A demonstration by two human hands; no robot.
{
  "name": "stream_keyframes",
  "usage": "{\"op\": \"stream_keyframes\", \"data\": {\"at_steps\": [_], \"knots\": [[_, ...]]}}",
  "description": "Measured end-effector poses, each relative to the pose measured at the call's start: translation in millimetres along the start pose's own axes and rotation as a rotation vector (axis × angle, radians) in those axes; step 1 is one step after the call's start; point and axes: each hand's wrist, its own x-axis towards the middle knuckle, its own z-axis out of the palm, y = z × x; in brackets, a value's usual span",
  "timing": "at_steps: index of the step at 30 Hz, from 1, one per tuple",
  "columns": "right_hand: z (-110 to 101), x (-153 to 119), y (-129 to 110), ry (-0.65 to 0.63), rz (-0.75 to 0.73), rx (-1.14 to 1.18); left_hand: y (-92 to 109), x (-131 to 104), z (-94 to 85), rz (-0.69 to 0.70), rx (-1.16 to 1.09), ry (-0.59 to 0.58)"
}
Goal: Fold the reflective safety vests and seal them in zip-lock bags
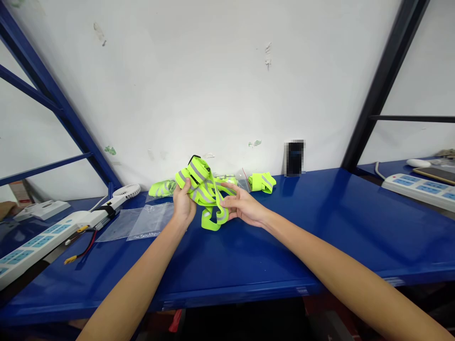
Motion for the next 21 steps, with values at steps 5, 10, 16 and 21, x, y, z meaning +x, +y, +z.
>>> {"op": "stream_keyframes", "data": {"at_steps": [5,10,16,21], "knots": [[2.1,-1.9,7.1,0.168,-0.278,-0.692,0.1,-2.1,-3.8,0.227,0.253,0.0],[-9.5,-6.6,-9.4,0.422,-0.708,-1.083,2.7,-7.9,3.7,0.04,0.169,-0.192],[-25.4,-1.9,-25.8,0.048,-0.35,-0.531,3.3,-18.4,9.2,-0.303,0.032,-0.425],[-22.3,0.5,-19.7,-0.158,-0.169,-0.114,6.3,-20.5,7.9,-0.377,-0.011,-0.425]]}}
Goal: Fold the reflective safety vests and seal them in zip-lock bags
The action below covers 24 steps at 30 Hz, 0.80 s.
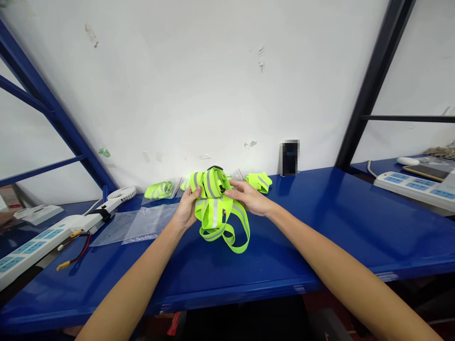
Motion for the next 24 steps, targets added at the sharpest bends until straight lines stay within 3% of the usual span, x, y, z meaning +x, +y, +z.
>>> {"op": "stream_keyframes", "data": {"at_steps": [5,9,17,21,24], "knots": [[4.1,-1.5,-1.8,0.026,0.053,0.166,3.5,0.6,-1.4,-0.057,-0.038,0.035],[7.4,-1.3,-7.0,0.08,-0.017,0.175,3.2,2.1,-5.5,-0.062,-0.041,0.052],[4.5,1.1,-9.3,0.325,-0.089,0.001,2.4,1.8,-6.8,-0.092,-0.022,0.06],[0.3,4.1,0.1,0.433,-0.151,-0.111,4.1,-3.4,-3.5,-0.195,-0.014,-0.046],[0.8,5.2,7.8,0.437,-0.186,-0.264,3.1,-6.7,0.0,-0.233,0.002,-0.103]]}}
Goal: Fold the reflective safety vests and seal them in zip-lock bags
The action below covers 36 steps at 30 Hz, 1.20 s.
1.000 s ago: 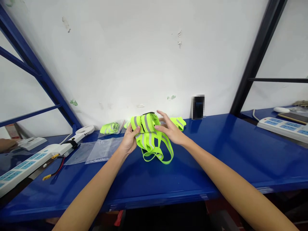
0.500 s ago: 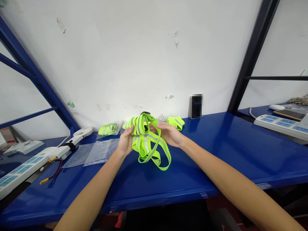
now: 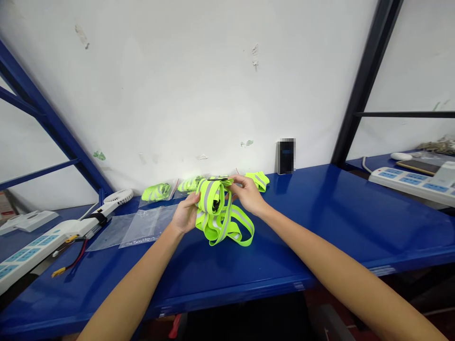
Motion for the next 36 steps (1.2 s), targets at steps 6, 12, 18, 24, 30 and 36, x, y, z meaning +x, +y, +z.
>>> {"op": "stream_keyframes", "data": {"at_steps": [6,12,18,24,30,36], "knots": [[15.3,-8.7,10.5,-0.087,-0.129,-0.216,-3.0,7.2,6.9,0.24,-0.033,0.148],[18.7,-8.3,19.3,0.018,-0.003,-0.103,1.3,14.1,3.9,0.404,-0.062,0.312],[23.2,-16.2,12.6,-0.146,-0.111,-0.248,-1.0,13.9,1.7,0.391,-0.027,0.3],[26.0,-19.1,10.6,-0.292,0.014,-0.049,-10.2,16.8,-4.4,0.443,0.021,0.335],[10.4,-5.2,15.1,-0.076,0.135,0.018,-10.0,14.3,-0.8,0.422,0.103,0.29],[5.4,-7.8,-6.9,-0.288,0.348,0.327,-10.6,11.3,1.2,0.334,0.147,0.189]]}}
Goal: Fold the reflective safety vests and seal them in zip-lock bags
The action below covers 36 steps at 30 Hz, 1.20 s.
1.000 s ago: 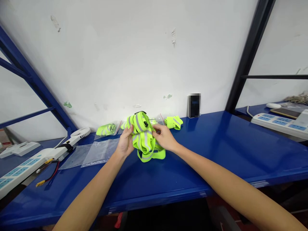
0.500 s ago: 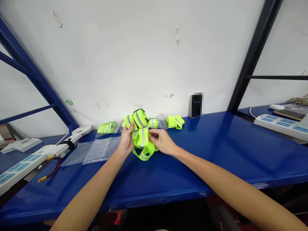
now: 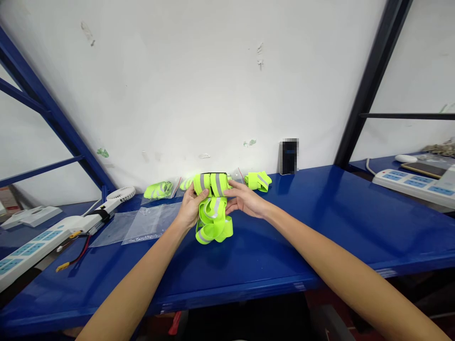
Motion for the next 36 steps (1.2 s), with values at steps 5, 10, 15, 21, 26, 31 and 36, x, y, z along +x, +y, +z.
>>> {"op": "stream_keyframes", "data": {"at_steps": [5,10,15,21,26,31,36], "knots": [[-0.1,-0.6,6.6,0.0,0.052,0.069,-0.8,1.4,-7.9,0.015,0.152,-0.098],[-8.6,10.8,22.5,0.099,-0.035,0.157,1.7,0.6,-7.1,-0.097,0.086,-0.213],[-5.6,15.3,29.3,0.243,-0.103,0.125,-5.7,-1.8,-3.5,-0.194,0.015,-0.235],[-2.8,10.4,22.9,0.146,-0.156,0.098,-20.6,1.1,-8.9,-0.202,0.084,-0.092],[-2.2,4.6,12.5,0.014,-0.082,0.194,-8.6,0.8,-9.3,-0.236,0.025,-0.046],[1.1,3.1,14.3,0.112,-0.032,0.115,2.4,-3.3,-5.6,-0.227,-0.018,-0.113],[-1.9,7.4,18.5,0.148,-0.011,0.231,5.5,-3.1,-6.0,-0.243,0.006,-0.094]]}}
